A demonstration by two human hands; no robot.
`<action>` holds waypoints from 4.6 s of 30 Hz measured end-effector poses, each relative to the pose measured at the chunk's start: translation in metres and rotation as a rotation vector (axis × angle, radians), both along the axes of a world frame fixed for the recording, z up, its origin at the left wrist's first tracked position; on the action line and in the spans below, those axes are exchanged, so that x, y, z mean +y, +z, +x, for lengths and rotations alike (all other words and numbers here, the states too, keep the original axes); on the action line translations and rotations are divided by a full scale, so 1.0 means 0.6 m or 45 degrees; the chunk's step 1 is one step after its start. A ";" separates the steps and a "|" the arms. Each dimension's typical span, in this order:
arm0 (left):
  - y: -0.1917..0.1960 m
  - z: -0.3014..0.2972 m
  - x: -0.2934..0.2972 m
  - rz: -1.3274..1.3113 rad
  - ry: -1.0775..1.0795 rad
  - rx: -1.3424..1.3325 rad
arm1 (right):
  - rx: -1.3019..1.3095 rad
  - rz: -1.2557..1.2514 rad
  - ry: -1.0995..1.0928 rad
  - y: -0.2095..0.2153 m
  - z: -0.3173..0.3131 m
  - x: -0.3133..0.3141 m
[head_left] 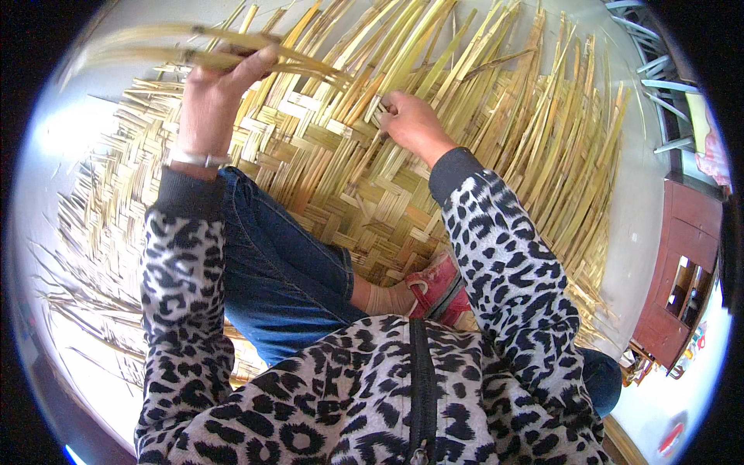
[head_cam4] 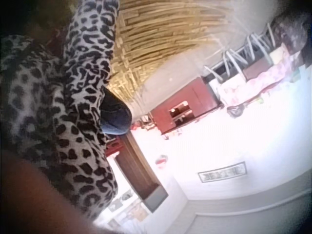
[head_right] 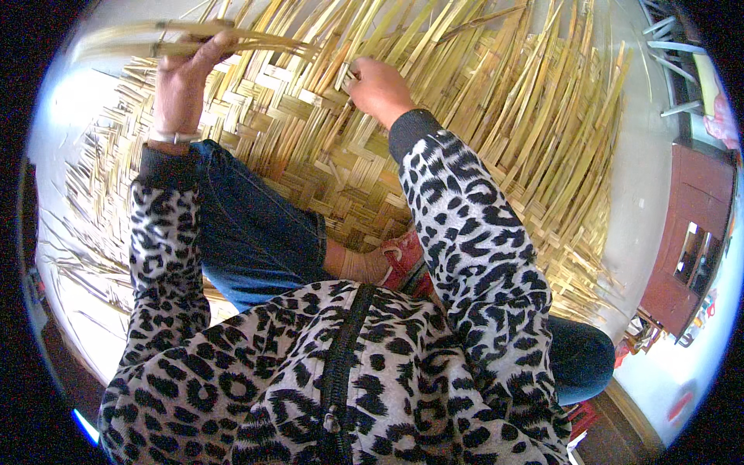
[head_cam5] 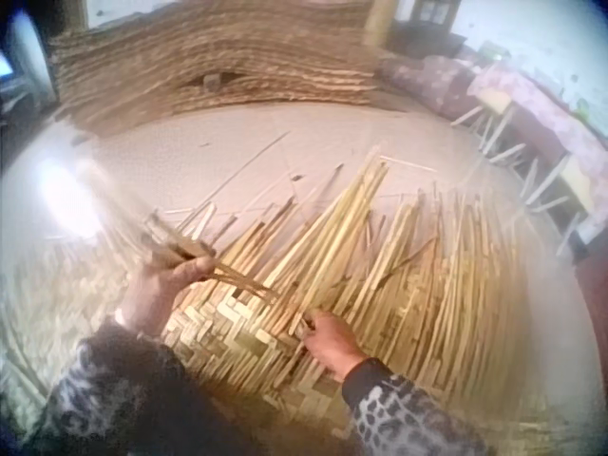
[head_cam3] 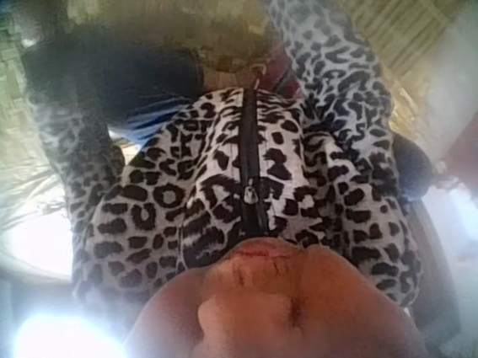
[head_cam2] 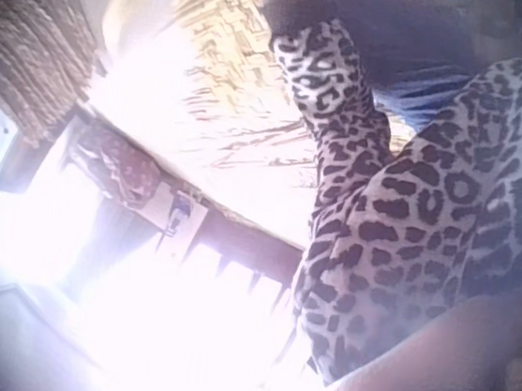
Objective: The person sits on the floor and weaves a large flat mat using dried palm leaves. They interlace the leaves by hand, repeatedly threading and tightening the weave to expand the mat's surface area.
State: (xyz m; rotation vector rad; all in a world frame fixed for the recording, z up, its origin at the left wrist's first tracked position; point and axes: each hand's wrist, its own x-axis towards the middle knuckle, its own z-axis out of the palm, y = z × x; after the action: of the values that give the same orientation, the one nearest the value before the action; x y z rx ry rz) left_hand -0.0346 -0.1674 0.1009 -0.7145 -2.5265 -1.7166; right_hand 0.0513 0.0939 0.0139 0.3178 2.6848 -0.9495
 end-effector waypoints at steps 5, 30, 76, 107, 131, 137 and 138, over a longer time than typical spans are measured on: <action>-0.053 -0.007 -0.035 0.431 0.462 -0.479 | 0.004 0.033 0.038 -0.013 -0.012 0.000; -0.140 0.157 0.172 -1.098 -0.353 -0.019 | -0.009 -1.072 -1.020 -0.029 -0.026 0.117; -0.167 0.145 0.173 -0.763 -0.189 -0.478 | -0.322 -1.164 -0.684 0.004 0.010 0.071; -0.103 0.146 0.192 -1.108 -0.303 -0.442 | -0.471 -1.440 -0.440 -0.006 0.019 0.101; -0.158 0.127 0.193 -1.002 -0.264 -0.420 | -0.485 -1.458 -0.446 0.000 0.022 0.103; -0.169 0.101 0.197 -1.010 -0.410 -0.497 | -0.488 -1.386 -0.531 0.000 0.017 0.095; -0.169 0.098 0.197 -1.026 -0.437 -0.490 | -0.480 -1.379 -0.545 0.000 0.017 0.093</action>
State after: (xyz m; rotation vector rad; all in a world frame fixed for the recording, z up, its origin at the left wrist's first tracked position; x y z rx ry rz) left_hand 0.0241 -0.0491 -0.0002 -0.9455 -3.5816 -0.8698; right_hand 0.0616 0.1495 0.0142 0.7142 1.4744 -2.0206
